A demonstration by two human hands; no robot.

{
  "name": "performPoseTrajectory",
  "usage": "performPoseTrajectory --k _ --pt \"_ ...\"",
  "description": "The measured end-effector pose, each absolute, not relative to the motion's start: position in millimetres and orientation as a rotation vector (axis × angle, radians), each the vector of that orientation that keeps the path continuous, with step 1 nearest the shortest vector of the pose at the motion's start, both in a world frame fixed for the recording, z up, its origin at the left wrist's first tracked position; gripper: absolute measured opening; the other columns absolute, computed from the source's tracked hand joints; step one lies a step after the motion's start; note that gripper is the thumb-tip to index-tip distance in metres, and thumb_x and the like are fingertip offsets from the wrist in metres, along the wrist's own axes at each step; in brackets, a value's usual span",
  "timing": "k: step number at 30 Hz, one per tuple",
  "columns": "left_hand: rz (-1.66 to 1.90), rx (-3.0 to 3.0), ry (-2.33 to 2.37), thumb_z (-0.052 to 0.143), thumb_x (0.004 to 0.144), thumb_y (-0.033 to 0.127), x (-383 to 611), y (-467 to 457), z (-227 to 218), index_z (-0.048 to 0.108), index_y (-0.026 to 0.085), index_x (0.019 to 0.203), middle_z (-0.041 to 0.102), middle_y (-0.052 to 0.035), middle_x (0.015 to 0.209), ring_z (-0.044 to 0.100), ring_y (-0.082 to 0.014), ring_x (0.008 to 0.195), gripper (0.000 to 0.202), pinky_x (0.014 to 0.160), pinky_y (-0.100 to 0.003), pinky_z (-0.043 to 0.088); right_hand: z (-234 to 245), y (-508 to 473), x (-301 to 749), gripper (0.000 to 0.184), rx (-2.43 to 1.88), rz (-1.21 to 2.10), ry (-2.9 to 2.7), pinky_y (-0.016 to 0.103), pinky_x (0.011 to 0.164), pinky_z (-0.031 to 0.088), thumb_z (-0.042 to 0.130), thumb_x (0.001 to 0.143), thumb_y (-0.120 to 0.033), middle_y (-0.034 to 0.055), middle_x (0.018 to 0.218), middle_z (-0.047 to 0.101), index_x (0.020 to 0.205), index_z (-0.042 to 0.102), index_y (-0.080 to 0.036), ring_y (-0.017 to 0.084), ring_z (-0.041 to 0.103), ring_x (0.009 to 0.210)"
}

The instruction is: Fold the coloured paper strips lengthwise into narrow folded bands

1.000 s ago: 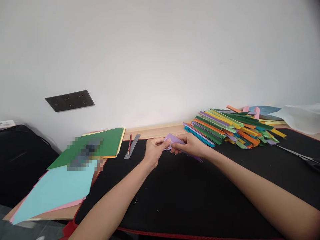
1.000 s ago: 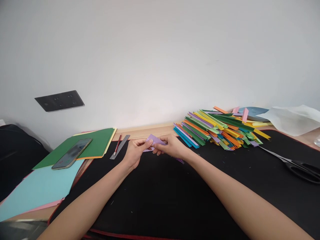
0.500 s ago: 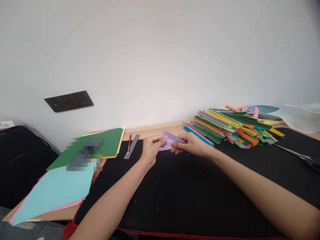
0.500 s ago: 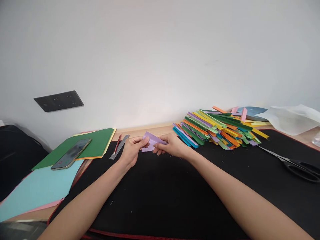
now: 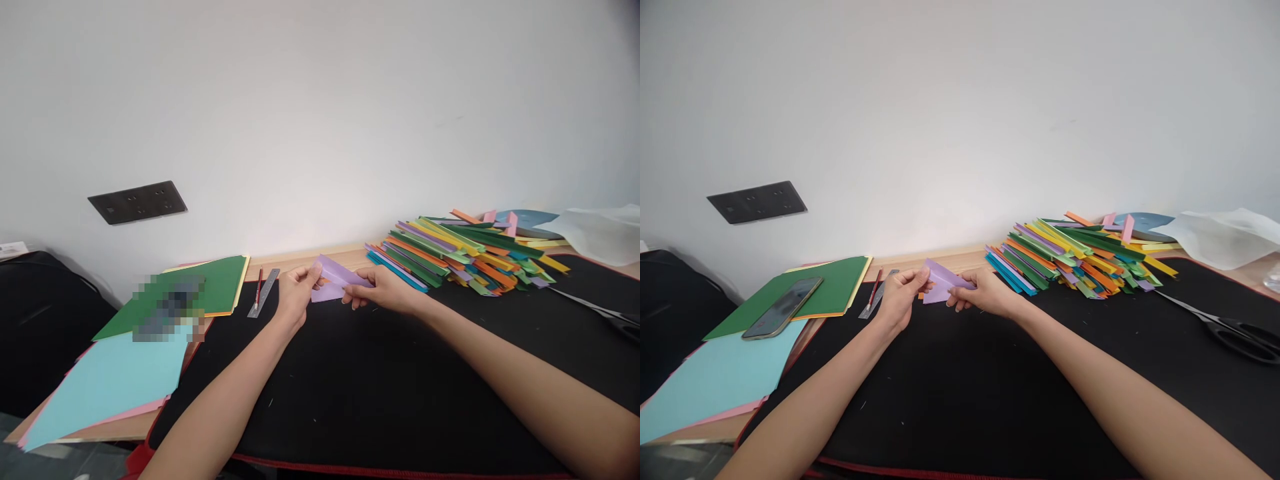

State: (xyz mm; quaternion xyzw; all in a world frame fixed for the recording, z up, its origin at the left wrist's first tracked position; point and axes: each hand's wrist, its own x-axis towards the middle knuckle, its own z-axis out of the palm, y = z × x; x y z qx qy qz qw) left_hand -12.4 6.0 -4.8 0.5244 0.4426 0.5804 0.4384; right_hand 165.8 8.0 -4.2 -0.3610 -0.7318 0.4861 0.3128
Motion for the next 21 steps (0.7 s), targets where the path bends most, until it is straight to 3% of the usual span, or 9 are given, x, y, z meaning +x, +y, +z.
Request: performPoseTrajectory --k 9,15,21 --pt "1.532 1.182 0.957 0.070 0.058 0.038 -11 1 8 0.065 0.014 0.069 0.060 -0.0013 0.062 0.055 -0.0109 0.059 0.027 0.057 -0.024 0.042 -5 8 167 0.039 -0.936 1.266 -1.890 0.020 0.048 0.043 0.056 0.071 -0.051 0.0065 0.076 0.066 0.078 0.059 -0.013 0.010 0.058 0.055" --pt "1.266 1.205 0.824 0.068 0.063 0.038 -3 -5 1 0.068 0.011 0.072 0.067 -0.0069 0.072 0.062 -0.0179 0.073 0.028 0.074 -0.034 0.046 -4 7 166 0.038 -0.903 1.239 -1.914 0.020 0.045 0.039 0.055 0.071 -0.052 0.0052 0.075 0.066 0.077 0.059 -0.014 0.009 0.056 0.053" --pt "1.280 1.123 0.818 0.068 0.063 0.039 -4 -3 0 0.067 0.008 0.071 0.068 -0.0104 0.070 0.064 -0.0213 0.073 0.032 0.077 -0.039 0.047 -5 8 167 0.034 -0.845 1.263 -1.905 0.019 0.046 0.041 0.058 0.073 -0.046 0.0055 0.074 0.065 0.079 0.060 -0.012 0.008 0.056 0.053"
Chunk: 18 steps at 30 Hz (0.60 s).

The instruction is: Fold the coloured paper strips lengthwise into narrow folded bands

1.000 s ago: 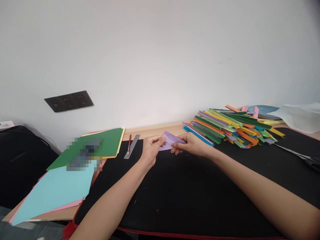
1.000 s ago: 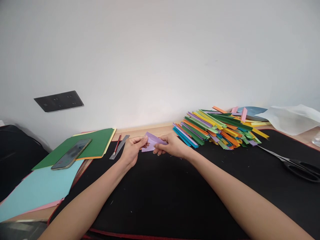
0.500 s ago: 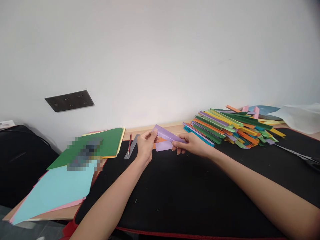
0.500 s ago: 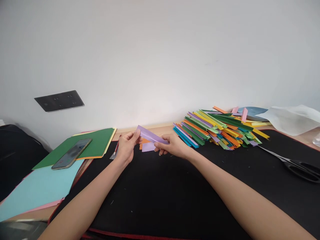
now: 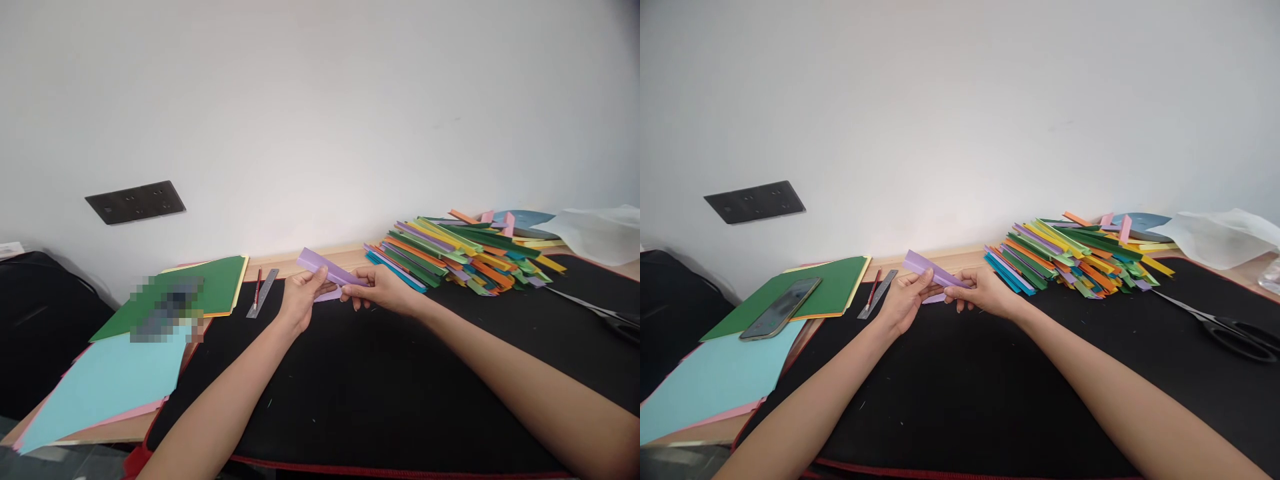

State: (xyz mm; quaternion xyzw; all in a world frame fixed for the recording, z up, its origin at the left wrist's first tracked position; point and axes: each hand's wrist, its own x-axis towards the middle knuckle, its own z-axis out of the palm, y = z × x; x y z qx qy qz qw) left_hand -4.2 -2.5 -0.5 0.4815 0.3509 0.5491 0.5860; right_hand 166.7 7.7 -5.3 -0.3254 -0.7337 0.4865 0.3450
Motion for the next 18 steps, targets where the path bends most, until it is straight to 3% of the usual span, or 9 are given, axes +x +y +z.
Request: performPoseTrajectory --k 18 --pt "1.297 1.056 0.851 0.069 0.063 0.035 -4.3 -2.8 3.8 0.064 0.007 0.072 0.068 -0.0109 0.066 0.065 -0.0225 0.068 0.030 0.075 -0.039 0.049 -5.4 7.7 166.1 0.037 -0.852 1.258 -1.879 0.018 0.042 0.039 0.058 0.072 -0.047 0.0025 0.057 0.062 0.073 0.063 -0.011 0.007 0.052 0.044"
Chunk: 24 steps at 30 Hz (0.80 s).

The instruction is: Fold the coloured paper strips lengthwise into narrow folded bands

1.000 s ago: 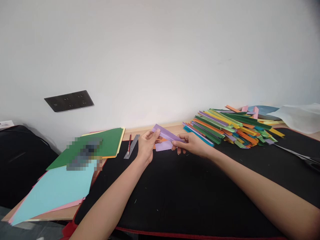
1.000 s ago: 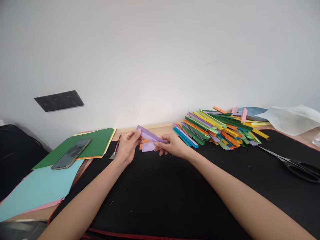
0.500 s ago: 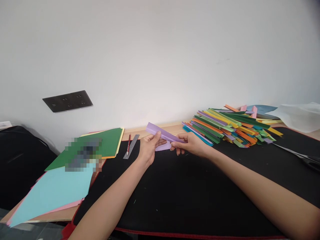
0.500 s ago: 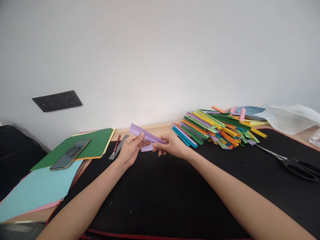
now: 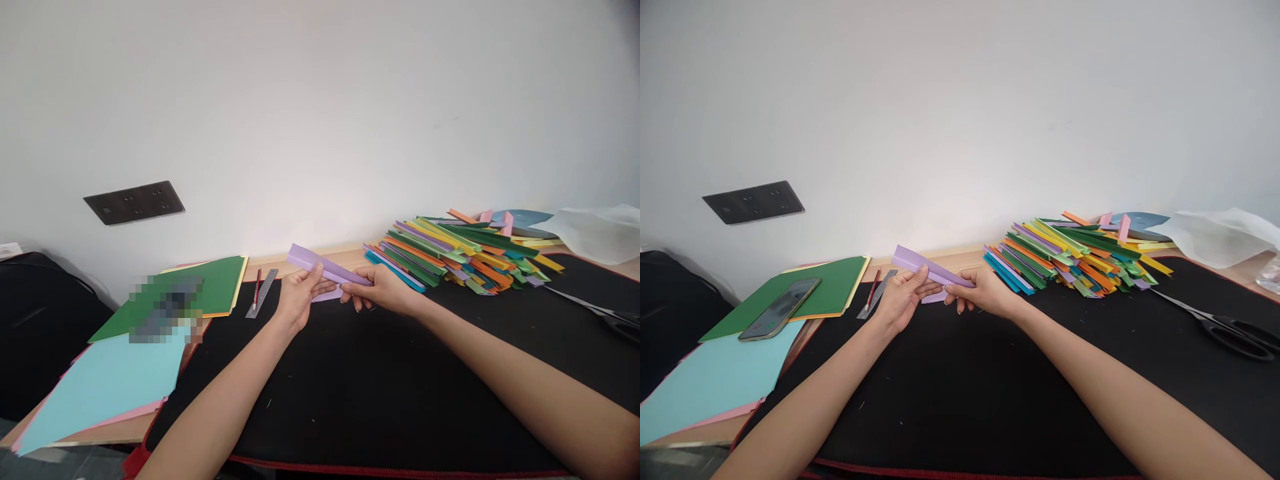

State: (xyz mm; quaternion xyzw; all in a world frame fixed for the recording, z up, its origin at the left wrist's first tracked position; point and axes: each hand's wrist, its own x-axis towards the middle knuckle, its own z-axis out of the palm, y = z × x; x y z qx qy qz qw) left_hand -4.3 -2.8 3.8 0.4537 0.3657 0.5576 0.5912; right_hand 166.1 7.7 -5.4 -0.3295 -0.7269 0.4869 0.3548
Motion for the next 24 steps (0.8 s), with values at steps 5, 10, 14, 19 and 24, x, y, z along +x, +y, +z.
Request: performPoseTrajectory --k 5,10,14,19,24 --pt "1.310 1.082 0.827 0.069 0.063 0.035 -3.9 -4.0 4.7 0.065 0.008 0.072 0.068 -0.0105 0.067 0.066 -0.0229 0.070 0.030 0.076 -0.039 0.049 -7.9 9.1 166.1 0.034 -0.864 1.258 -1.859 0.018 0.042 0.040 0.058 0.073 -0.044 0.0038 0.061 0.064 0.072 0.063 -0.011 0.007 0.054 0.046" --pt "1.347 1.125 0.787 0.067 0.066 0.034 -2.6 -5.4 1.8 0.066 0.008 0.074 0.069 -0.0108 0.071 0.066 -0.0220 0.072 0.027 0.077 -0.038 0.048 -11.7 10.0 163.2 0.034 -0.855 1.319 -1.752 0.019 0.043 0.042 0.059 0.073 -0.044 0.0072 0.074 0.067 0.078 0.061 -0.011 0.009 0.058 0.050" --pt "1.391 1.101 0.779 0.067 0.066 0.032 -1.1 -5.2 0.7 0.065 0.008 0.072 0.069 -0.0096 0.069 0.066 -0.0211 0.070 0.024 0.078 -0.038 0.049 -11.8 8.4 160.5 0.032 -0.848 1.371 -1.650 0.019 0.044 0.043 0.060 0.073 -0.042 0.0073 0.073 0.067 0.078 0.061 -0.010 0.008 0.058 0.050" --pt "1.434 1.086 0.785 0.068 0.066 0.029 0.7 -4.6 0.9 0.062 0.009 0.064 0.067 -0.0073 0.062 0.065 -0.0196 0.066 0.021 0.077 -0.037 0.049 -11.7 7.0 158.7 0.031 -0.824 1.408 -1.559 0.019 0.046 0.045 0.064 0.069 -0.040 0.0072 0.073 0.067 0.077 0.063 -0.010 0.010 0.061 0.052" --pt "1.457 1.081 0.784 0.068 0.064 0.031 1.2 -5.1 0.8 0.061 0.010 0.061 0.065 -0.0061 0.059 0.065 -0.0198 0.065 0.023 0.076 -0.036 0.049 -12.8 7.3 158.4 0.031 -0.804 1.423 -1.539 0.020 0.048 0.047 0.066 0.068 -0.040 0.0083 0.075 0.068 0.077 0.063 -0.010 0.012 0.063 0.054"
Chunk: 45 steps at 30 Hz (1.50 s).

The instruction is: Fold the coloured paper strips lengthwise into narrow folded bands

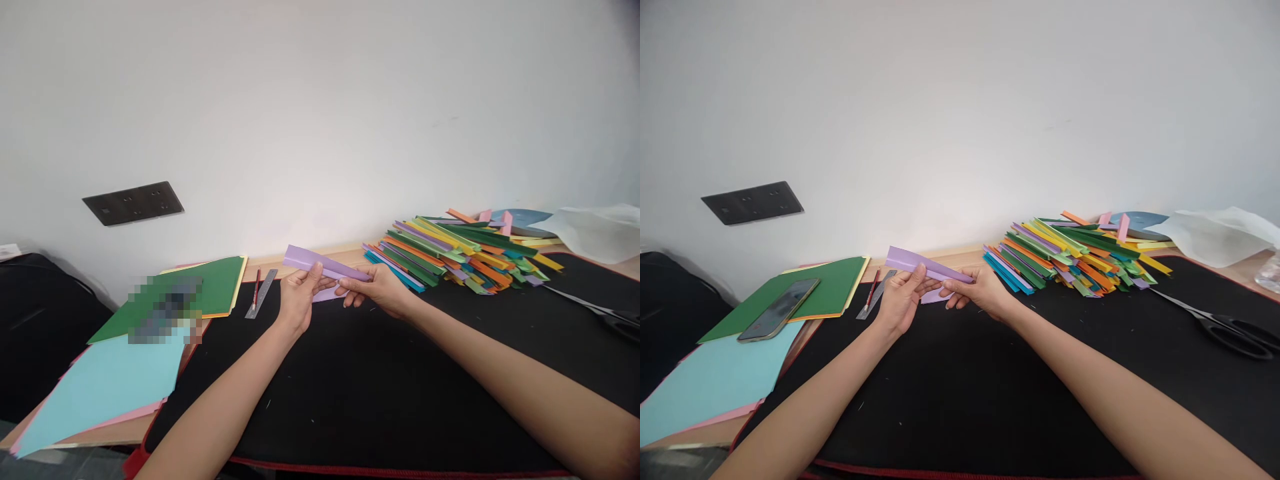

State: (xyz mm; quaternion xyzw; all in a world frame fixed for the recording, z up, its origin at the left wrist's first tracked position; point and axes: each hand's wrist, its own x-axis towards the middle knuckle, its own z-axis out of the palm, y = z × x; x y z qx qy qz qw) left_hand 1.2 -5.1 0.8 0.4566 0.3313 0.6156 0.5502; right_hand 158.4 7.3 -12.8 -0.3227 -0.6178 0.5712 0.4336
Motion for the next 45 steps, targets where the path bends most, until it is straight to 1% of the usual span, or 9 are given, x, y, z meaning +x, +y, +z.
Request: performPoseTrajectory --k 5,11,14,19,25,31,36,40,45 --pt "1.464 1.064 0.798 0.069 0.063 0.032 1.3 -5.5 0.9 0.060 0.010 0.060 0.064 -0.0055 0.057 0.065 -0.0202 0.065 0.024 0.075 -0.036 0.050 -14.5 8.0 158.1 0.032 -0.782 1.396 -1.550 0.021 0.048 0.049 0.065 0.068 -0.040 0.0087 0.075 0.068 0.079 0.064 -0.010 0.013 0.064 0.054" --pt "1.465 1.049 0.794 0.070 0.062 0.032 1.4 -5.1 0.7 0.060 0.010 0.059 0.064 -0.0052 0.056 0.065 -0.0204 0.065 0.025 0.075 -0.037 0.049 -13.9 8.3 156.6 0.034 -0.809 1.349 -1.577 0.021 0.047 0.049 0.064 0.068 -0.041 0.0067 0.062 0.067 0.076 0.065 -0.009 0.012 0.061 0.049" --pt "1.468 1.044 0.786 0.070 0.062 0.033 1.7 -5.3 0.6 0.059 0.010 0.059 0.064 -0.0053 0.057 0.066 -0.0206 0.066 0.026 0.076 -0.037 0.049 -12.7 7.7 156.3 0.035 -0.811 1.342 -1.573 0.021 0.047 0.049 0.065 0.067 -0.043 0.0062 0.059 0.066 0.076 0.065 -0.008 0.012 0.061 0.048" --pt "1.463 1.040 0.767 0.070 0.063 0.032 2.1 -5.9 1.1 0.060 0.010 0.060 0.064 -0.0059 0.058 0.066 -0.0205 0.067 0.024 0.077 -0.036 0.048 -11.8 7.2 156.2 0.037 -0.806 1.328 -1.568 0.022 0.048 0.049 0.065 0.066 -0.045 0.0070 0.062 0.067 0.075 0.065 -0.009 0.013 0.062 0.050" --pt "1.471 1.036 0.757 0.071 0.061 0.033 2.1 -5.7 0.8 0.061 0.010 0.061 0.065 -0.0065 0.059 0.066 -0.0211 0.067 0.026 0.076 -0.037 0.048 -13.3 8.5 156.0 0.039 -0.828 1.316 -1.575 0.023 0.048 0.050 0.065 0.065 -0.046 0.0079 0.062 0.067 0.076 0.066 -0.008 0.013 0.062 0.051" --pt "1.469 1.061 0.748 0.068 0.065 0.031 2.4 -6.9 1.7 0.061 0.009 0.062 0.065 -0.0062 0.059 0.065 -0.0198 0.064 0.023 0.076 -0.037 0.049 -12.9 8.3 156.4 0.038 -0.837 1.318 -1.565 0.022 0.049 0.049 0.066 0.064 -0.044 0.0086 0.065 0.068 0.077 0.067 -0.009 0.014 0.063 0.053" --pt "1.473 1.061 0.756 0.069 0.064 0.030 1.9 -7.0 1.6 0.061 0.009 0.061 0.065 -0.0057 0.057 0.065 -0.0200 0.064 0.023 0.076 -0.038 0.048 -11.4 8.1 156.8 0.039 -0.858 1.310 -1.571 0.024 0.050 0.049 0.067 0.062 -0.046 0.0088 0.065 0.069 0.075 0.067 -0.009 0.015 0.064 0.054" --pt "1.452 1.033 0.743 0.070 0.063 0.030 1.0 -6.4 1.4 0.061 0.010 0.062 0.065 -0.0055 0.059 0.066 -0.0207 0.066 0.023 0.078 -0.038 0.048 -10.6 8.0 156.7 0.037 -0.859 1.282 -1.575 0.024 0.051 0.050 0.067 0.062 -0.045 0.0084 0.065 0.068 0.074 0.067 -0.009 0.015 0.063 0.054" --pt "1.439 1.007 0.695 0.069 0.064 0.027 -0.1 -6.6 3.3 0.062 0.010 0.063 0.066 -0.0052 0.065 0.065 -0.0209 0.074 0.019 0.083 -0.037 0.046 -9.1 7.5 157.5 0.034 -0.848 1.228 -1.629 0.023 0.051 0.050 0.066 0.065 -0.043 0.0068 0.063 0.068 0.075 0.068 -0.011 0.014 0.063 0.054"
